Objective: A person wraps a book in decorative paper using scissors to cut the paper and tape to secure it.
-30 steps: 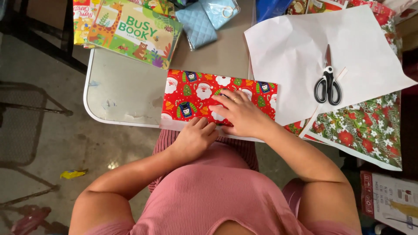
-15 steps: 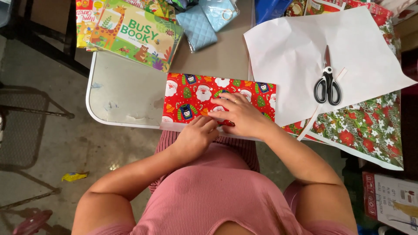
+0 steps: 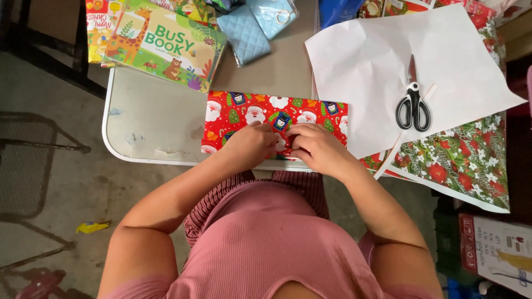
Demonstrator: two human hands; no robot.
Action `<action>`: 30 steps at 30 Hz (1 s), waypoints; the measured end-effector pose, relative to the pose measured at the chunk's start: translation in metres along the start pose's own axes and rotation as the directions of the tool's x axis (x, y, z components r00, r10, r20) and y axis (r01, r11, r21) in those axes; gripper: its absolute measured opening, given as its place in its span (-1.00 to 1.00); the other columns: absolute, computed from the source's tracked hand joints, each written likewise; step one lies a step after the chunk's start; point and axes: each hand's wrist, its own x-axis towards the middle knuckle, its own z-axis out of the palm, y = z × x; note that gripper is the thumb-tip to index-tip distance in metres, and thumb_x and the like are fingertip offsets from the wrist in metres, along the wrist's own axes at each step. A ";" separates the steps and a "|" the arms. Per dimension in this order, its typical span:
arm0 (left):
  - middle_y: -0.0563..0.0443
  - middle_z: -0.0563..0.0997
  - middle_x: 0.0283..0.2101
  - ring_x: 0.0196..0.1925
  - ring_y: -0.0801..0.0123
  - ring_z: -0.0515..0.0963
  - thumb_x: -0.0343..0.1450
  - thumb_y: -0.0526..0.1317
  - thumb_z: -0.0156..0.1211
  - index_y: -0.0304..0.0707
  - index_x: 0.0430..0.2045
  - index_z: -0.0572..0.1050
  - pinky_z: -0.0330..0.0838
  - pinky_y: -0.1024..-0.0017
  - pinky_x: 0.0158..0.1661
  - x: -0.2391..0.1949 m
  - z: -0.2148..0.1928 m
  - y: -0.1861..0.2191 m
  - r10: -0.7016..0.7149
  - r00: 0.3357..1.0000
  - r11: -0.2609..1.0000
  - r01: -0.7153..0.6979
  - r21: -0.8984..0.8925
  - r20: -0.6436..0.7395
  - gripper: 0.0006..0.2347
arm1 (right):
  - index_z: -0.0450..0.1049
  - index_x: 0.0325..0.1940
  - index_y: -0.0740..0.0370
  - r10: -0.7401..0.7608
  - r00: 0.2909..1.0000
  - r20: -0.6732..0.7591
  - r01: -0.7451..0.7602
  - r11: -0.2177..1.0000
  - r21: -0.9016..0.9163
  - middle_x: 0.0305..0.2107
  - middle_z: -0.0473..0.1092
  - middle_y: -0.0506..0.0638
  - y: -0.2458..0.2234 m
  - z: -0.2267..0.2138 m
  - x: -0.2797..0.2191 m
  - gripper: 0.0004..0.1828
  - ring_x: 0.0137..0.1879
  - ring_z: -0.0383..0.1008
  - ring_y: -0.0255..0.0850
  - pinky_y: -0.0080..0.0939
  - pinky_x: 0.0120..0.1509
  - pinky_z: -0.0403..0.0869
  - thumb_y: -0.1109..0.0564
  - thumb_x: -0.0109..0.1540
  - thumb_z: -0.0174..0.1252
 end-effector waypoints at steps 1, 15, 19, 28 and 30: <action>-0.16 0.57 -0.35 -0.31 -0.13 0.64 0.27 -0.21 0.45 -0.31 -0.50 0.56 0.55 0.12 -0.33 0.000 0.002 -0.002 0.005 1.000 1.000 -0.005 -0.026 -0.009 -0.82 | 0.51 -0.30 0.17 -0.018 0.999 -0.030 0.018 1.000 0.010 0.04 0.47 0.00 0.002 0.001 -0.001 -0.76 0.34 0.38 -0.02 0.05 0.34 0.37 -0.04 0.24 0.29; -0.11 0.49 0.15 0.26 0.02 0.44 0.31 0.20 0.38 -0.08 0.21 0.36 0.31 0.05 0.22 0.058 -0.035 -0.066 -0.236 0.970 0.952 0.218 0.214 0.059 -0.36 | 0.58 -0.13 -0.02 -0.068 0.990 -0.121 0.052 0.990 -0.132 0.01 0.41 -0.03 -0.018 0.012 -0.002 -0.86 0.24 0.35 0.01 0.08 0.17 0.37 0.14 0.30 0.11; -0.14 0.61 0.09 0.17 -0.10 0.58 0.24 0.21 0.51 -0.04 0.14 0.51 0.42 0.03 0.15 0.113 -0.042 -0.077 -0.283 0.840 0.946 0.324 -0.010 0.462 -0.37 | 0.54 -0.21 -0.09 -0.145 0.936 -0.320 0.040 0.949 -0.314 -0.10 0.37 -0.13 -0.021 0.039 -0.014 -0.84 0.14 0.35 -0.07 -0.02 0.10 0.32 0.12 0.31 0.05; -0.22 0.70 -0.27 -0.27 0.00 0.71 0.16 -0.36 0.56 -0.31 -0.16 0.60 0.61 0.07 -0.28 0.131 -0.092 -0.021 -0.003 0.512 0.759 0.560 -0.332 0.859 -0.62 | 0.60 -0.24 0.05 -0.317 0.691 -0.650 0.097 0.932 -0.350 -0.24 0.49 -0.02 -0.040 0.063 -0.024 -0.91 -0.13 0.44 -0.03 -0.02 -0.04 0.43 0.09 0.34 0.22; -0.20 0.70 -0.26 -0.25 0.01 0.70 0.17 -0.31 0.57 -0.26 -0.14 0.61 0.61 0.05 -0.26 0.140 -0.070 -0.046 -0.029 0.529 0.791 0.530 -0.304 0.848 -0.62 | 0.61 -0.23 0.06 -0.314 0.688 -0.654 0.095 0.933 -0.348 -0.23 0.50 -0.01 -0.039 0.063 -0.025 -0.90 -0.12 0.47 -0.03 -0.02 -0.05 0.44 0.09 0.34 0.21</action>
